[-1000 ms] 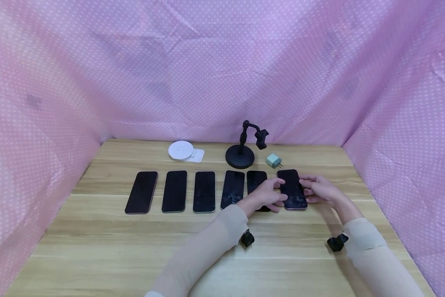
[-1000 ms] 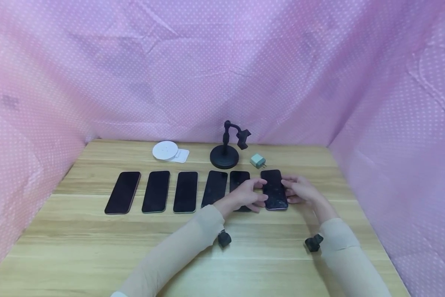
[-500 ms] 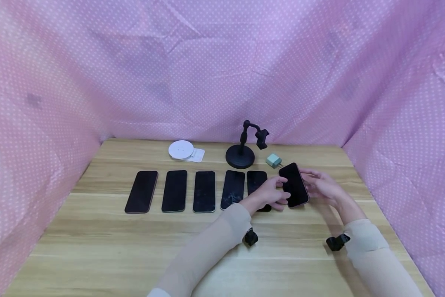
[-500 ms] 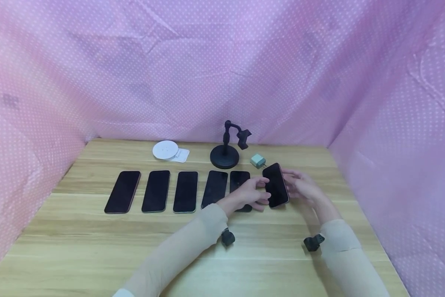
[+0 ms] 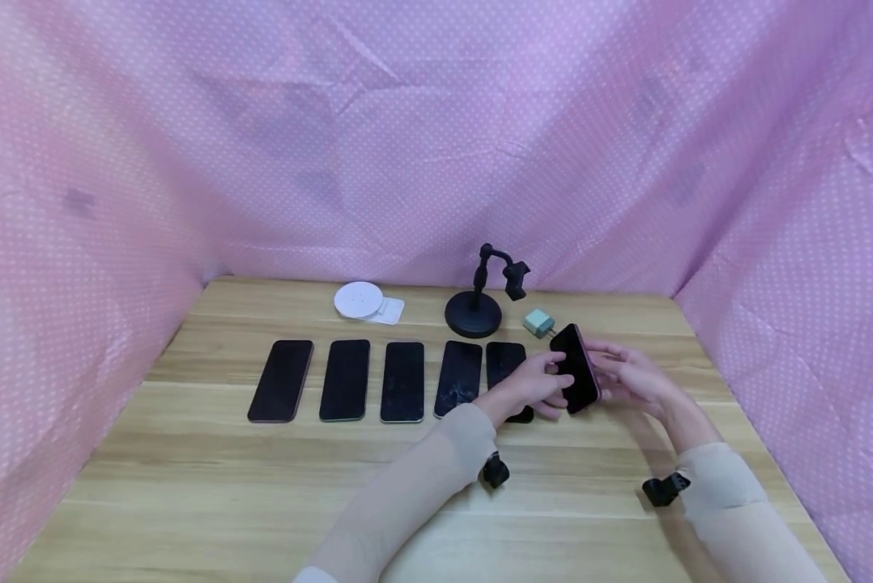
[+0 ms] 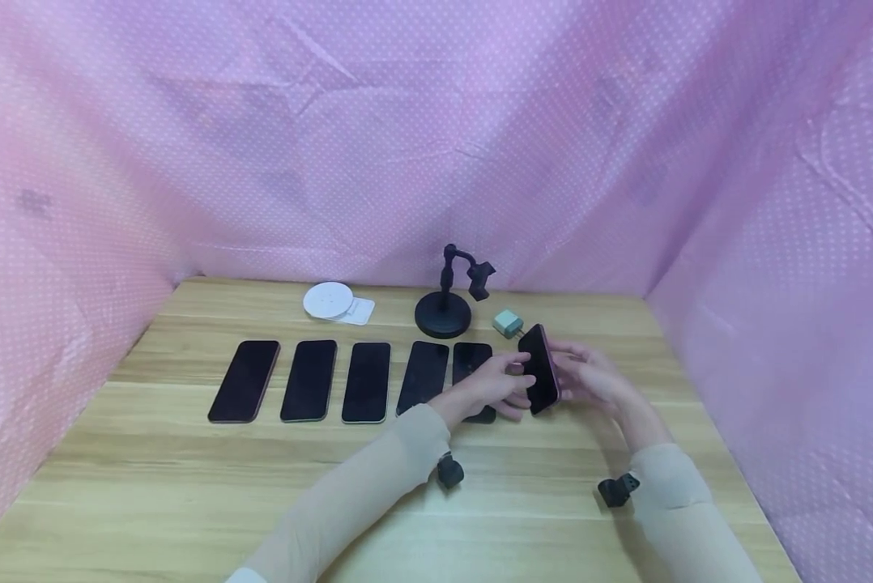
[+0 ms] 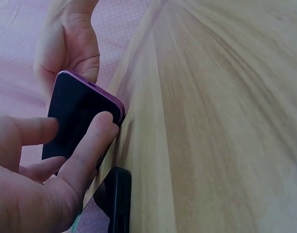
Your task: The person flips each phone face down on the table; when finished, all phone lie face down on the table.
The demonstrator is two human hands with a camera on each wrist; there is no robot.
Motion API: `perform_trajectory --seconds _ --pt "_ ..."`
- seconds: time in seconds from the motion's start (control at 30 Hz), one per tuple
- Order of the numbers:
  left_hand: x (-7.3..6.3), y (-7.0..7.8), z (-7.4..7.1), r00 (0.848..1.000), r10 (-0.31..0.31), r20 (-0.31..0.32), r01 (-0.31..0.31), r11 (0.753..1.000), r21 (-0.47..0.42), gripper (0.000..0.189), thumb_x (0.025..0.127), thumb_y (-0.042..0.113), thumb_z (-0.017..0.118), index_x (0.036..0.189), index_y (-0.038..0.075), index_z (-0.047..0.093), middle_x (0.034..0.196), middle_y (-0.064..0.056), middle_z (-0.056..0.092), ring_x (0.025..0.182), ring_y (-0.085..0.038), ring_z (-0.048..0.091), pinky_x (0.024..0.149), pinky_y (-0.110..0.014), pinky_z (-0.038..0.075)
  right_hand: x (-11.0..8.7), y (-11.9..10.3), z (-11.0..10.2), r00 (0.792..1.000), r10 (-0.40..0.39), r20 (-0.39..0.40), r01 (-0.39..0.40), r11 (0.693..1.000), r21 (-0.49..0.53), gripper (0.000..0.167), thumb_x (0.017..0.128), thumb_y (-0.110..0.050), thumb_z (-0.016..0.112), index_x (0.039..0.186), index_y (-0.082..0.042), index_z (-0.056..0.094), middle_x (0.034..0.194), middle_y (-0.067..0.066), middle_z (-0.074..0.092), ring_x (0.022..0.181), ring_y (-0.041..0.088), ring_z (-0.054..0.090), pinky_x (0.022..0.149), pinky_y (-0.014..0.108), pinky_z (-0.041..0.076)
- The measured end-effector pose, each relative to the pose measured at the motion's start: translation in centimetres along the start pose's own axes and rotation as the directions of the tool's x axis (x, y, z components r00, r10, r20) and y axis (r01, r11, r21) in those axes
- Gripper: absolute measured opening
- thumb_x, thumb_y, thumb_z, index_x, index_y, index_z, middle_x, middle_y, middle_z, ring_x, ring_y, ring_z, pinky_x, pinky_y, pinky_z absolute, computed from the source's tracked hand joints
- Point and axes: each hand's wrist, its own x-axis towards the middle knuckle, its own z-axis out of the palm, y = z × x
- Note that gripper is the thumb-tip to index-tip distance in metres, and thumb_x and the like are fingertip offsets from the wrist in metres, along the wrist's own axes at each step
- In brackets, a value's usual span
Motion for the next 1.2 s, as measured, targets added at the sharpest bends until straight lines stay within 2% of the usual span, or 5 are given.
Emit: perform_trajectory --seconds 0.3,0.6,0.83,1.07,1.2 --pt "-0.3 0.0 -0.1 1.0 -0.005 0.014 0.006 0.998 -0.059 0.055 0.106 0.026 0.058 0.156 0.015 0.04 0.149 -0.013 0.047 0.092 -0.035 0.073 0.072 -0.049 0.063 -0.1 -0.2 1.0 0.999 0.011 0.045 -0.008 0.998 -0.063 0.061 0.109 -0.021 0.049 0.158 0.003 0.021 0.114 0.004 0.07 0.103 0.021 0.066 0.083 0.035 0.06" --pt "-0.4 0.4 -0.3 0.999 0.009 0.037 -0.005 0.995 -0.096 0.053 0.106 0.027 0.056 0.155 0.013 0.039 0.14 -0.017 0.056 0.094 -0.038 0.072 0.072 -0.05 0.063 0.0 -0.5 1.1 0.995 0.009 0.1 0.0 0.996 -0.086 0.062 0.11 -0.02 0.048 0.159 0.003 0.018 0.12 0.007 0.068 0.111 0.025 0.065 0.09 0.039 0.059" --pt "-0.6 0.5 -0.3 1.0 0.001 0.027 0.001 0.996 -0.089 0.054 0.106 0.026 0.057 0.155 0.012 0.038 0.139 -0.016 0.057 0.092 -0.036 0.073 0.071 -0.048 0.063 0.2 -0.3 1.0 0.99 -0.009 0.143 0.021 0.996 -0.084 0.064 0.109 -0.018 0.049 0.158 0.006 0.016 0.119 0.007 0.067 0.11 0.026 0.065 0.088 0.037 0.059" --pt "-0.3 0.4 0.1 1.0 0.01 0.029 -0.005 0.989 -0.145 0.052 0.106 0.021 0.056 0.154 0.011 0.038 0.137 -0.016 0.058 0.088 -0.038 0.073 0.071 -0.05 0.063 0.2 -0.3 1.1 0.99 -0.032 0.139 0.048 0.992 -0.113 0.065 0.108 -0.018 0.052 0.158 0.006 0.018 0.133 0.015 0.059 0.121 0.028 0.061 0.103 0.045 0.051" --pt "-0.2 0.2 0.2 1.0 0.012 0.022 -0.008 0.986 -0.166 0.052 0.107 0.018 0.055 0.155 0.01 0.037 0.134 -0.018 0.058 0.088 -0.039 0.073 0.071 -0.05 0.063 0.1 -0.2 1.1 0.988 -0.035 0.15 0.052 0.992 -0.114 0.065 0.108 -0.019 0.051 0.158 0.006 0.018 0.136 0.015 0.055 0.122 0.025 0.06 0.104 0.047 0.05"
